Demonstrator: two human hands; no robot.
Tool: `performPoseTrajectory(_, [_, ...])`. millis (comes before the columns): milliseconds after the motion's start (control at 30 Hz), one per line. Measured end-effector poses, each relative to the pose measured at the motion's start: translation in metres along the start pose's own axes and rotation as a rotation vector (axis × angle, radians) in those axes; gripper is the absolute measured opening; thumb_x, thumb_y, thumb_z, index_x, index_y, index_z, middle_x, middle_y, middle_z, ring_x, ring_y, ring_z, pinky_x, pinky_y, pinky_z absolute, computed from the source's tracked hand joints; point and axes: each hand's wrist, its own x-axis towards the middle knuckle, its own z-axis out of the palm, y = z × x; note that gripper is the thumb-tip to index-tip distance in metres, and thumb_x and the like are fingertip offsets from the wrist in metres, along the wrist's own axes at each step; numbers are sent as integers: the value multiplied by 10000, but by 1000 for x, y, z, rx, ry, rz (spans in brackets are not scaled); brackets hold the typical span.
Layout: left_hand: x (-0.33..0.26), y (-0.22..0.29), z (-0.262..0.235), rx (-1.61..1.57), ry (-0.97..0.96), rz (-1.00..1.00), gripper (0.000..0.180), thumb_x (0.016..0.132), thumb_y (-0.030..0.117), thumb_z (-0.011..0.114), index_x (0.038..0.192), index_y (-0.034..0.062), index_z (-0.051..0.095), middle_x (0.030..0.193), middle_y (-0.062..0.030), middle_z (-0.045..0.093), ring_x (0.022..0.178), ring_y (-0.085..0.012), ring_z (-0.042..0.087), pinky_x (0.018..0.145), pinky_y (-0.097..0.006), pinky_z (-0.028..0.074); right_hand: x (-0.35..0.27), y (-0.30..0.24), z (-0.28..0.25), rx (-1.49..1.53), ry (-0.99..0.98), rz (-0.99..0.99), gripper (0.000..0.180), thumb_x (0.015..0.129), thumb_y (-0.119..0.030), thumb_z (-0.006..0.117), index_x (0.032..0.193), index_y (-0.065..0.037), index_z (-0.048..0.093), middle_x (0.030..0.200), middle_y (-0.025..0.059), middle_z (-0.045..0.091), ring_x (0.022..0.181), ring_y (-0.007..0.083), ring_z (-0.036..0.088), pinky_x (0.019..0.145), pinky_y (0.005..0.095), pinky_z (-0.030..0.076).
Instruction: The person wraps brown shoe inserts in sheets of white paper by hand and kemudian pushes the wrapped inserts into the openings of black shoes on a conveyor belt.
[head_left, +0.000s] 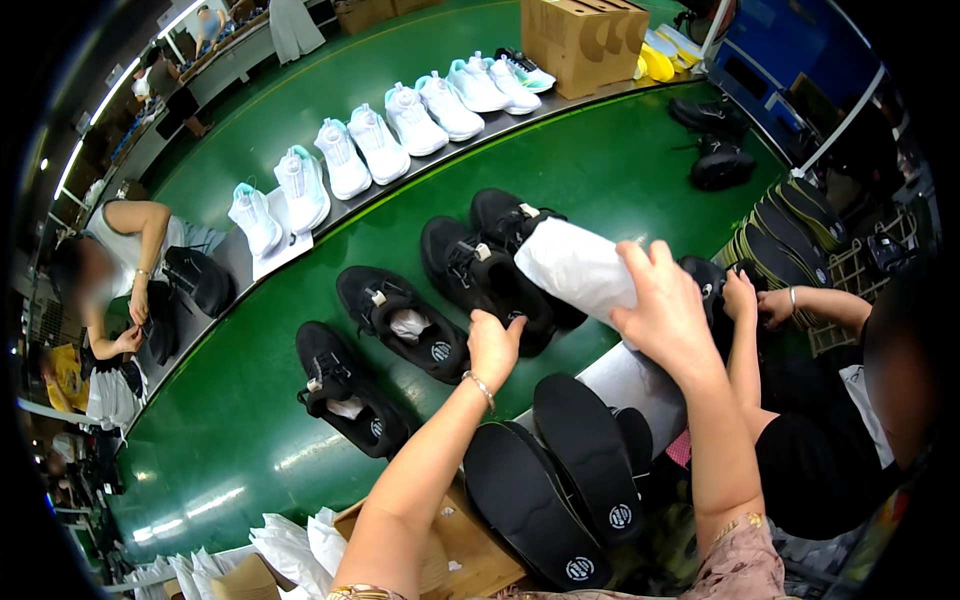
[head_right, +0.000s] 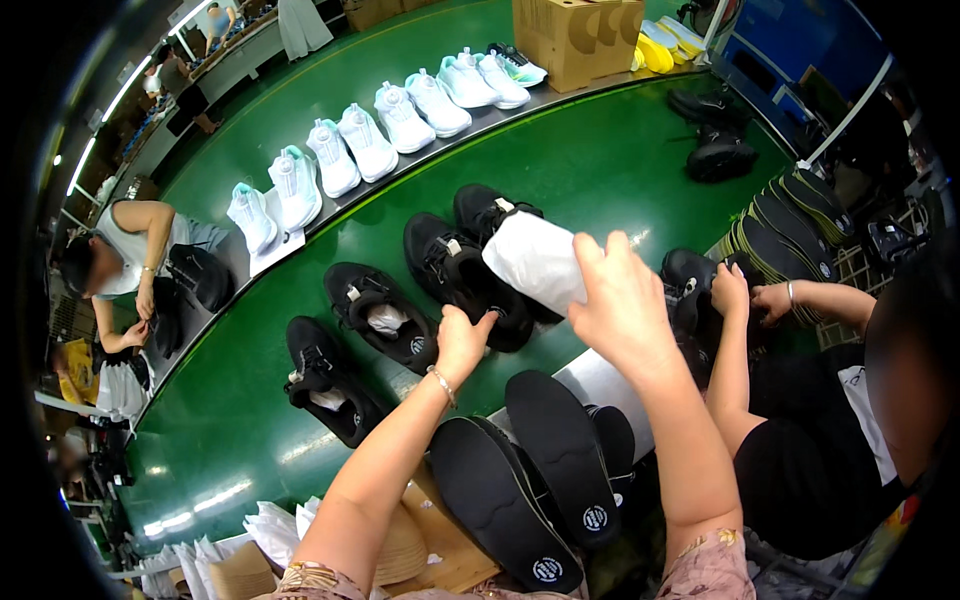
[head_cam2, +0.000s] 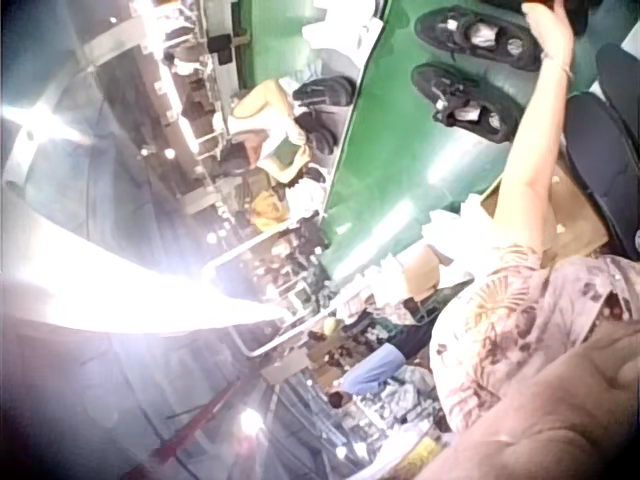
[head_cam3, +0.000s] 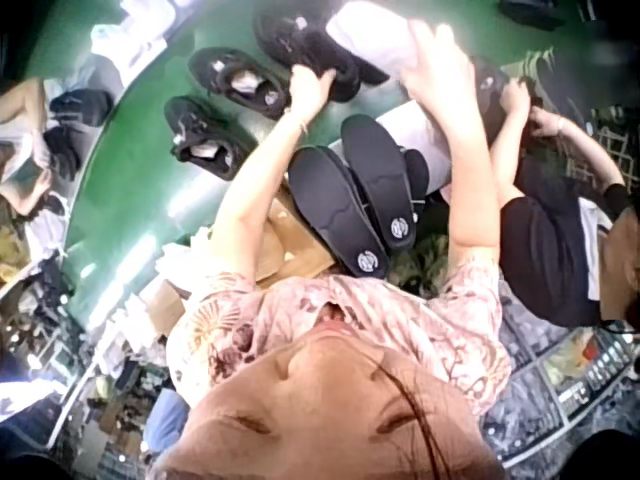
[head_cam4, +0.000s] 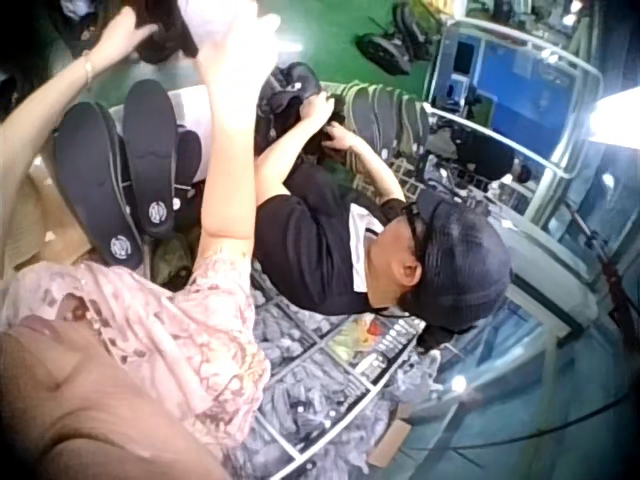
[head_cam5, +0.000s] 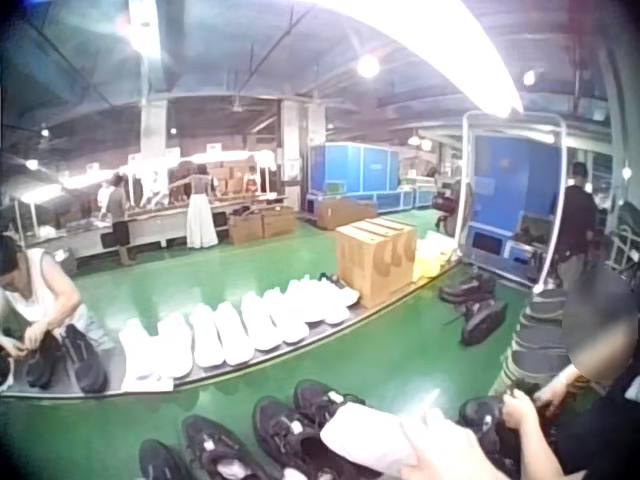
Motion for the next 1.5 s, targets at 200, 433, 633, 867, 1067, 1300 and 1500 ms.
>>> performPoseTrajectory(200, [37,-24,-5,-5,-120,1,225,768,152,645,762,-67,590,739,-219,627,726,-302,645,638,-398,497,-15,-9,23,33,-119,-53,427,602,-41,673,982,-15,479,902,190,489,818,343,578,679,420,500])
performPoseTrajectory(433, [63,-1,-54,-224,178,276,474,716,159,654,1142,-11,533,874,-146,516,716,-221,544,657,-344,463,10,-32,68,-59,-205,-209,370,578,25,629,928,21,509,860,193,512,758,337,597,629,391,508])
performPoseTrajectory(633, [80,-19,-31,69,206,529,390,755,182,654,1099,15,579,1017,-188,492,933,-354,474,821,-410,416,42,-56,105,-115,-217,-250,435,592,-5,656,997,49,506,893,195,525,770,310,602,610,338,520])
performPoseTrajectory(867, [81,-16,-29,-95,78,476,250,802,196,576,922,-17,624,974,-189,585,919,-358,541,825,-410,429,43,-57,217,-107,99,-135,344,677,-37,617,986,7,471,836,151,488,748,275,572,612,345,514])
performPoseTrajectory(1067, [83,-25,-36,-102,20,432,245,826,173,579,999,7,630,946,-202,634,858,-325,624,770,-348,481,47,-66,206,-191,-231,-123,459,724,-142,615,1143,-31,461,876,175,549,709,291,610,634,372,524])
performPoseTrajectory(1300, [75,-15,-43,-197,-56,375,221,835,127,554,995,-7,628,896,-170,663,829,-240,655,740,-306,495,63,-75,245,-99,-194,71,277,769,-84,551,1006,24,457,873,212,561,667,290,635,581,349,537])
performPoseTrajectory(1500, [83,-17,-51,-143,-64,361,203,821,154,562,947,17,641,807,-216,630,775,-361,614,688,-401,486,49,-64,217,319,-173,32,437,737,-48,582,1124,33,398,949,268,521,794,415,595,679,450,514])
